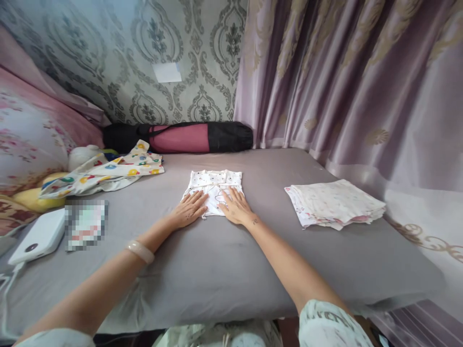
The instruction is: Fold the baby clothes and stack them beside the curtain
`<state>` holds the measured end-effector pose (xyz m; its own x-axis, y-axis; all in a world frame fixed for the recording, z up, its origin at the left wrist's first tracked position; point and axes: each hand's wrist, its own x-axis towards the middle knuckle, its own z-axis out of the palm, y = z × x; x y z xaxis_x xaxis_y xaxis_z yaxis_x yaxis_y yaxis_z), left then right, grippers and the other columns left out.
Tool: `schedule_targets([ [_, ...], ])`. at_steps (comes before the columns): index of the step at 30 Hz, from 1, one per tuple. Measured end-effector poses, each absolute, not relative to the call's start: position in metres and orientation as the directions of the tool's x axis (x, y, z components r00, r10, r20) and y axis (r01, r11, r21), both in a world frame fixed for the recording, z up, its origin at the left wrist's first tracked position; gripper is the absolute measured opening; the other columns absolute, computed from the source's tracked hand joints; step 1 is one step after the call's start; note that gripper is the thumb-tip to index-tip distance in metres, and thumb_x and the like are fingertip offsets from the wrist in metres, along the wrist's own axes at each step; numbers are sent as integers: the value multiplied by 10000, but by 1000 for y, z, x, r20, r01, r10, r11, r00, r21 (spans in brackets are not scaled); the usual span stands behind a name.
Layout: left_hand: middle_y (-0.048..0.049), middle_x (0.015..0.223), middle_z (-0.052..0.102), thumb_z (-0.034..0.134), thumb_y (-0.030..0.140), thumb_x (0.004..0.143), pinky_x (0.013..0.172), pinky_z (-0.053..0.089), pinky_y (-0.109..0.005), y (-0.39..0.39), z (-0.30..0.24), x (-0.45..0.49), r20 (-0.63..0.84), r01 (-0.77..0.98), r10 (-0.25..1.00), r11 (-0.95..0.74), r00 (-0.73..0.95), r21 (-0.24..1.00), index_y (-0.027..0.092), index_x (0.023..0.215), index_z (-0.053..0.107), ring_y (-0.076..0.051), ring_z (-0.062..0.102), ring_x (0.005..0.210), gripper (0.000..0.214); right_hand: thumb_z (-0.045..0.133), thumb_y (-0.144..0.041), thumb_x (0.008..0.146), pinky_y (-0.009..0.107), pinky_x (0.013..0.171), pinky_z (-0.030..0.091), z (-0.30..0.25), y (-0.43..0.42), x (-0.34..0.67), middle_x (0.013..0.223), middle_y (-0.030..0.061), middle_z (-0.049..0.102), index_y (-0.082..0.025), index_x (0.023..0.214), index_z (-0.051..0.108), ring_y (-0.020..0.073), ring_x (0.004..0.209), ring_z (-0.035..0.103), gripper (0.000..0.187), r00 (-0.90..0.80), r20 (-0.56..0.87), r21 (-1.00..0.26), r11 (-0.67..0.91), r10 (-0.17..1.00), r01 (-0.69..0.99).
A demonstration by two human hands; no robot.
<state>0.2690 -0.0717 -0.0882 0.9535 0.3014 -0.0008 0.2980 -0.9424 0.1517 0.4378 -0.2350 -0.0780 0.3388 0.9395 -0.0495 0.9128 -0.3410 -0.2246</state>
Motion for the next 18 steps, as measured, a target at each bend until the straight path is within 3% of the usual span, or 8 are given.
schedule_targets([
  [2,-137,1577,210,202,545,971,1181,120,-450,-72,-89,264,15,327,334,-931,943,162,148,1500,263,-243,142,1465,664,189,-540,976,436,1174,74,-80,-238,437,1590,153,131,-86,1515,226,261,1466,78,706,439,-32,-212,-436,898,875],
  [4,-157,1573,216,216,565,963,1182,134,-443,-70,-89,255,27,336,346,-925,938,177,119,1498,253,-251,150,1463,697,189,-528,979,451,1171,88,-80,-243,436,1584,166,156,-67,1507,241,269,1464,95,703,462,-39,-218,-459,886,861],
  [7,-175,1553,259,322,620,924,1156,215,-465,-65,-88,234,100,294,317,-936,943,194,133,1481,284,-289,227,1439,741,259,-529,975,458,1159,141,-78,-259,435,1578,144,200,-138,1480,332,273,1454,135,644,374,-5,-251,-364,927,897],
  [10,-166,1428,429,444,617,884,1069,356,-465,-57,-83,209,220,248,290,-948,931,202,181,1366,449,-302,424,1302,650,416,-474,948,426,1108,266,-75,-280,437,1492,116,371,-209,1358,507,263,1375,299,496,279,124,-249,-242,952,938],
  [14,-118,1164,588,377,451,962,959,449,-369,-50,-75,189,225,137,186,-966,956,219,192,1127,598,-229,562,1080,378,438,-325,960,381,958,418,-71,-297,444,1189,85,591,-238,1142,642,228,1098,509,287,159,192,-250,-109,968,962],
  [18,-94,1068,616,335,265,962,894,470,-319,-53,-66,188,148,95,124,-978,981,188,214,1046,626,-201,579,1001,308,358,-165,957,341,863,467,-65,-300,444,1075,99,605,-210,1099,638,216,985,533,317,52,191,-197,-14,980,980],
])
